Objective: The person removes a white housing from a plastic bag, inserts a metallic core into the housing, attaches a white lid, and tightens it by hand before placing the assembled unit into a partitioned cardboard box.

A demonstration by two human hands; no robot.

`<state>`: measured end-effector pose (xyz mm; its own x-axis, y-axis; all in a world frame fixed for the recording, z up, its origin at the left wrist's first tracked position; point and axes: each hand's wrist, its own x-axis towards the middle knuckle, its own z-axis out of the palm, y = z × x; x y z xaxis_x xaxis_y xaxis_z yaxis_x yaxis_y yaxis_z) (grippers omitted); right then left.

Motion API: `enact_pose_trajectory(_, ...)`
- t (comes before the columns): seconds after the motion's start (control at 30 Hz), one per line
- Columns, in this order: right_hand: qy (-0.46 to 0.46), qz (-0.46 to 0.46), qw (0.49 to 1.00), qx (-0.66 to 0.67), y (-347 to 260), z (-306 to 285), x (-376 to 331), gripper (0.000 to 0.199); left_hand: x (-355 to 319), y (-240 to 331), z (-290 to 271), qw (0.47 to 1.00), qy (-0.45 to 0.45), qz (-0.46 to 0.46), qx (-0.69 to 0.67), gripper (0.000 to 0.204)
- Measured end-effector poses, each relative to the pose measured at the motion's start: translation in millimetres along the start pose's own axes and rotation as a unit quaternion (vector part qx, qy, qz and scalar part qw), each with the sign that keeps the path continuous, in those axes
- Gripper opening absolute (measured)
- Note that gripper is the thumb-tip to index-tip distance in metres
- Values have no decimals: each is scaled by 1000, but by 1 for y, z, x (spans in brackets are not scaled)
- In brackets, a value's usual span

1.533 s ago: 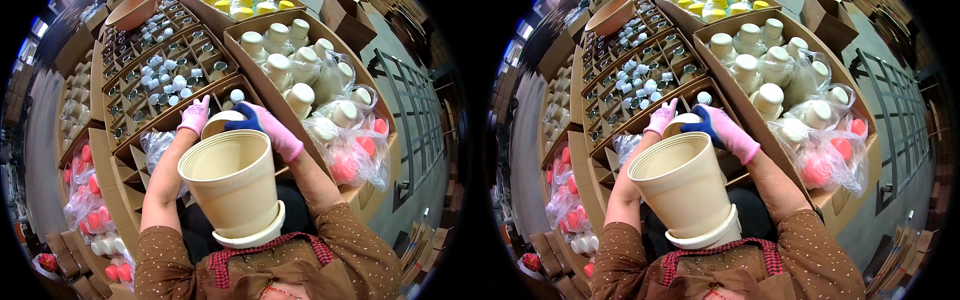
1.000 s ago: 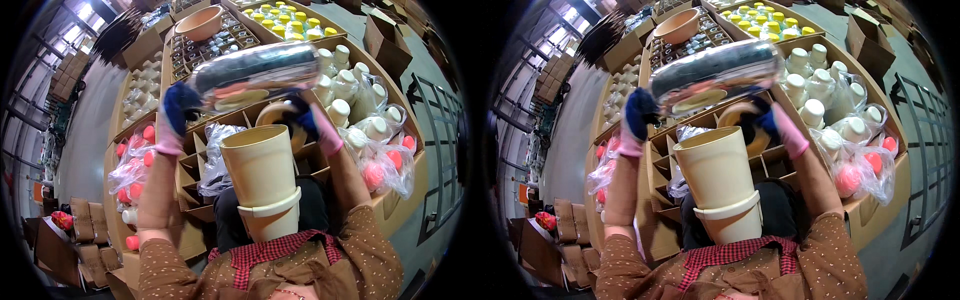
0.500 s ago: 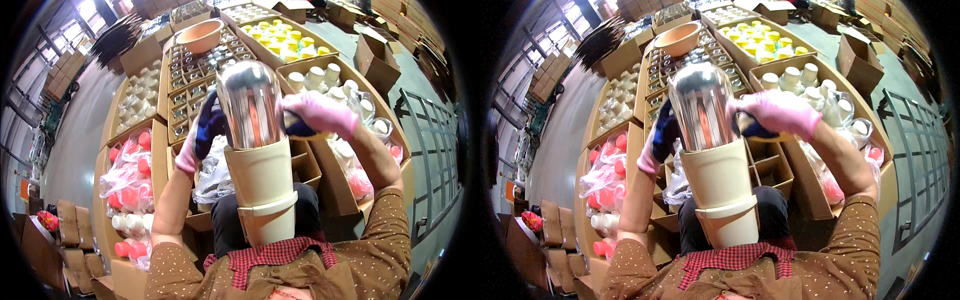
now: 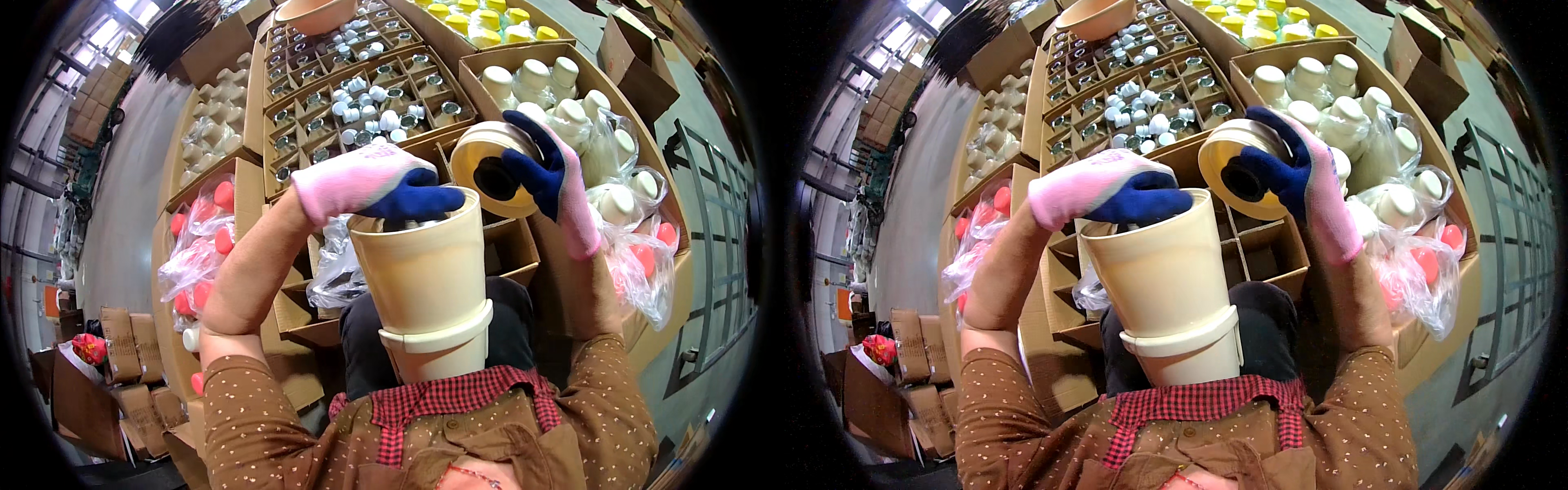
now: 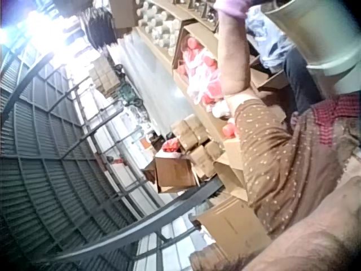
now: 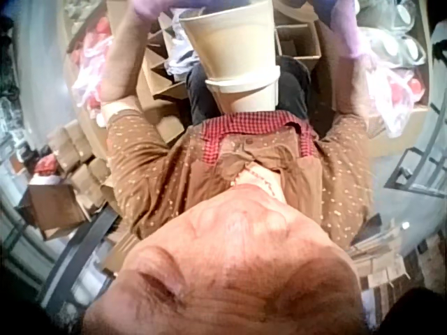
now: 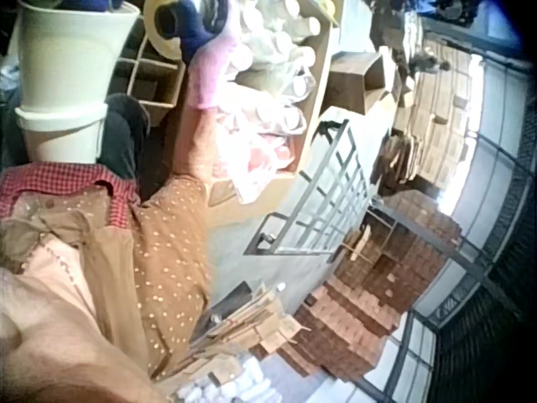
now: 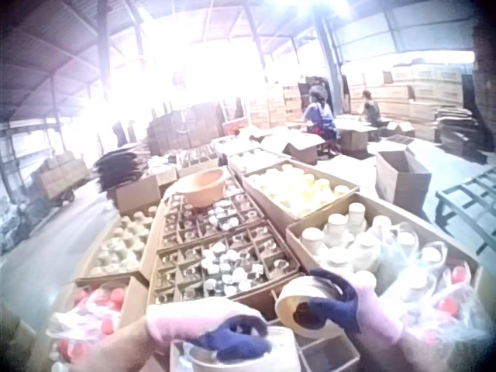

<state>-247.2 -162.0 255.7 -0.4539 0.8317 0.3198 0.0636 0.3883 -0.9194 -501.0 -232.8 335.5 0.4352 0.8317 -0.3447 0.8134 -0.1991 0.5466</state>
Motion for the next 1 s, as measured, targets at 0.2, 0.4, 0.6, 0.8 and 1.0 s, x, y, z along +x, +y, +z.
enact_pose_trajectory(0.2,106,-47,988,105,-5,3,-1,44,-8,-27,17,993,35,90,-65,28)
enact_pose_trajectory(0.4,40,-180,870,458,-12,18,33,46,-24,21,11,740,242,184,-600,50)
enact_pose_trajectory(0.6,88,-416,880,-211,-119,46,4,66,-61,47,33,645,395,232,-611,48)
enact_pose_trajectory(0.8,17,-315,914,-254,-106,74,-23,42,-63,55,55,632,644,208,-378,49)
enact_pose_trajectory(1.0,17,-265,944,-198,-120,80,-17,46,-66,59,59,626,689,201,-304,53)
